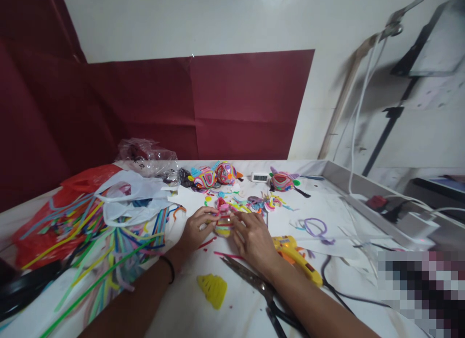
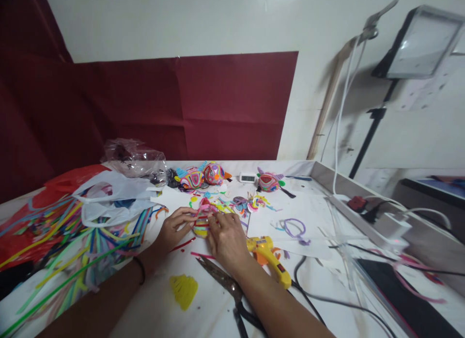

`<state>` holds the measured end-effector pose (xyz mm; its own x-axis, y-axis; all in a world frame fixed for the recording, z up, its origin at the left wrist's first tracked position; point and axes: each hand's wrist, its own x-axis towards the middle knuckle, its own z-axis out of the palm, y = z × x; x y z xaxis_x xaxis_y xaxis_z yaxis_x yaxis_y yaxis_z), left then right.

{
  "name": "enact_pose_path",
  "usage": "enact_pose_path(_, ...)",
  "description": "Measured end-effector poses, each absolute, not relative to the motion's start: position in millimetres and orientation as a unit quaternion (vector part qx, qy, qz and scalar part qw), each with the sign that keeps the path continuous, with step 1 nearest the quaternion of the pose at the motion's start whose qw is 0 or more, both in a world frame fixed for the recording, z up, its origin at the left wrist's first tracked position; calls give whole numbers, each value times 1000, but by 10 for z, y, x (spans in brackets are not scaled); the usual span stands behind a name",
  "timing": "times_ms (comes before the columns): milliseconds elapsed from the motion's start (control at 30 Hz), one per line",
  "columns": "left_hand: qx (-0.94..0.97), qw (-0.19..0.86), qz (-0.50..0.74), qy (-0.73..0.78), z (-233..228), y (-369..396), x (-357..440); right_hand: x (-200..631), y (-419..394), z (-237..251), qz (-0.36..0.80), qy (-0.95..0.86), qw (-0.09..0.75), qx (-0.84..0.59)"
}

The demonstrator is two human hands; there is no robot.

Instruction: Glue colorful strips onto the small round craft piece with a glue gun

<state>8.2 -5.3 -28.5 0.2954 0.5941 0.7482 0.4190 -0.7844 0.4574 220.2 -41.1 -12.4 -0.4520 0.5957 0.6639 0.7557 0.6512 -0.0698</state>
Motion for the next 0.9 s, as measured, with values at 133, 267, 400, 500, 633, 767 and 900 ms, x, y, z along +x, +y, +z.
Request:
enact_pose_path(133,800,88,501,318,-285,-50,84,2200,-413,-116,-119,-844,336,-400)
enact_pose_path(267,799,90,504,314,-286,-48,86,2197,-411,-120,-124,-843,339,-399)
enact_pose_path(400,800,91,499,322,-286,-52,82,2197,-408,-129,-125,-841,338,-403)
enact_pose_path(500,800,90,496,326,-279,-60,80,2197,-408,-135,-124,-842,337,-402)
enact_pose_path(633,802,83,497,322,-272,-61,84,2195,-412,-132,-118,-843,338,-402)
enact_pose_path(767,803,75,500,316,-269,-57,91,2192,-418,-118,-113,-844,337,-402)
enact_pose_path(900,803,74,500,316,-266,-63,94,2192,-421,-113,-113,-843,340,-402)
